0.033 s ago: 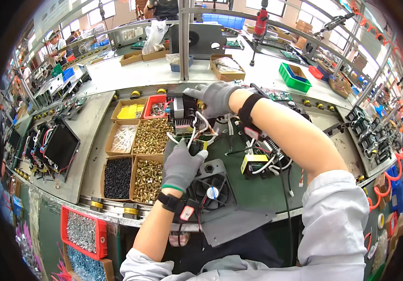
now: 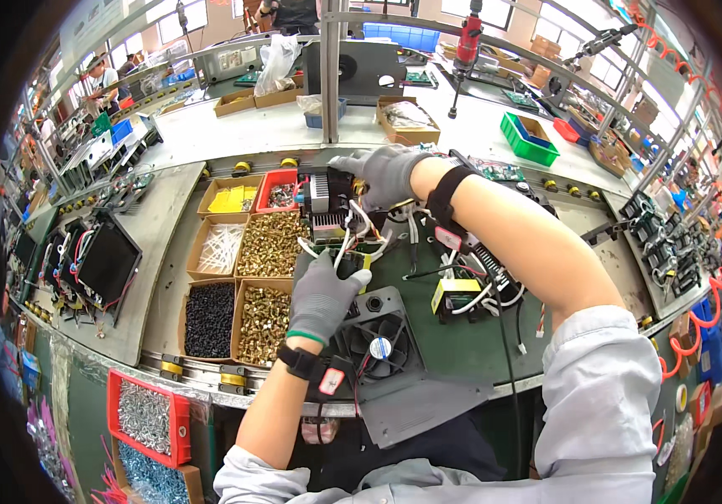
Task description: Assembling components and internal wiring for an electronic inverter unit on a factory assembly line.
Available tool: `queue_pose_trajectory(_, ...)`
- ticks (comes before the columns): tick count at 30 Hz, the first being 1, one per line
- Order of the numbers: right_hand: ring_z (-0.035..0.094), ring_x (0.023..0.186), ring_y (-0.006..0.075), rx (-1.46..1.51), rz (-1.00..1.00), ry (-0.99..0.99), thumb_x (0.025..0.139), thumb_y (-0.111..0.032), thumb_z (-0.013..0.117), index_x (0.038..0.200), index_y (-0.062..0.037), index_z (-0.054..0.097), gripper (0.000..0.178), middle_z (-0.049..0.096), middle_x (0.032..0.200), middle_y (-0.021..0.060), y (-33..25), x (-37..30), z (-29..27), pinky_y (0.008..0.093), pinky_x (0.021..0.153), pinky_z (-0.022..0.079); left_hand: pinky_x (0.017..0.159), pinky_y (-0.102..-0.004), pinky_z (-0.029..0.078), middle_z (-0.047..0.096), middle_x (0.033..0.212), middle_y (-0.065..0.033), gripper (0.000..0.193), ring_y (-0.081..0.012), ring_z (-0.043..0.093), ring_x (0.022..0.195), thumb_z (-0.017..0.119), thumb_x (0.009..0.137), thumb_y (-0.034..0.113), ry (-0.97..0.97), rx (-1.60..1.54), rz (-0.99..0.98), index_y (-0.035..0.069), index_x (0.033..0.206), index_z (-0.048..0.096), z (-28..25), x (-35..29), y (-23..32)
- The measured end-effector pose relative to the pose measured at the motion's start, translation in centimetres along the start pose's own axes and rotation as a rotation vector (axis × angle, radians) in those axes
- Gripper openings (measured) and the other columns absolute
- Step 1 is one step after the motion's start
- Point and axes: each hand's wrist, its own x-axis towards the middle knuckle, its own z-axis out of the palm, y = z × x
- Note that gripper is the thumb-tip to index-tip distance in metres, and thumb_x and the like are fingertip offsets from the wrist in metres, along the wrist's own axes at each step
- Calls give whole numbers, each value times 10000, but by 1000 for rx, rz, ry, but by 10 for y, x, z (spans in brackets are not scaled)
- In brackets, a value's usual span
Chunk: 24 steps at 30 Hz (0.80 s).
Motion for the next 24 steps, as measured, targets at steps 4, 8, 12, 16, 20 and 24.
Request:
queue_pose_trajectory(4,649,972,332,185,69,-96,642,-325,735,1441,-163,354,900,670,1039,179,0,14,-9,411,877,487,812,-429,503,664,1022,-184,661,-353,646,941,760,703,475,-86,-100,-6,22,1148,577,-2,11,-4)
queue_pose_trajectory(8,622,1047,287,253,-50,-94,635,-349,747,1334,-118,500,776,662,1094,140,7,41,-4,390,892,474,825,-412,502,669,993,-190,669,-339,651,931,784,666,458,162,39,88,-6,1109,593,10,2,-1)
queue_pose_trajectory(12,638,957,324,-30,15,-211,663,-354,741,1060,-76,654,493,682,980,132,-8,52,-20,410,843,486,837,-408,500,671,986,-186,712,-344,649,944,797,641,465,-83,20,-47,-15,1121,583,-17,15,4)
queue_pose_trajectory(16,666,840,315,-65,24,-108,653,-384,741,945,-34,710,456,690,867,161,-8,46,-18,417,753,509,796,-382,511,672,939,-182,699,-301,663,870,803,617,412,-13,61,35,-16,1126,588,-54,16,4)
queue_pose_trajectory(20,671,783,324,41,72,23,661,-413,731,863,17,713,476,686,828,191,-21,41,-39,387,740,523,774,-304,522,668,999,-131,675,-193,657,874,818,619,270,189,-283,80,12,1192,571,-101,27,-41)
queue_pose_trajectory(24,657,846,338,102,145,62,687,-403,680,990,0,664,505,676,909,200,-34,17,-73,405,776,507,741,-287,508,616,963,-81,656,-157,598,799,740,737,104,825,-974,152,-61,1302,451,-93,16,-47)
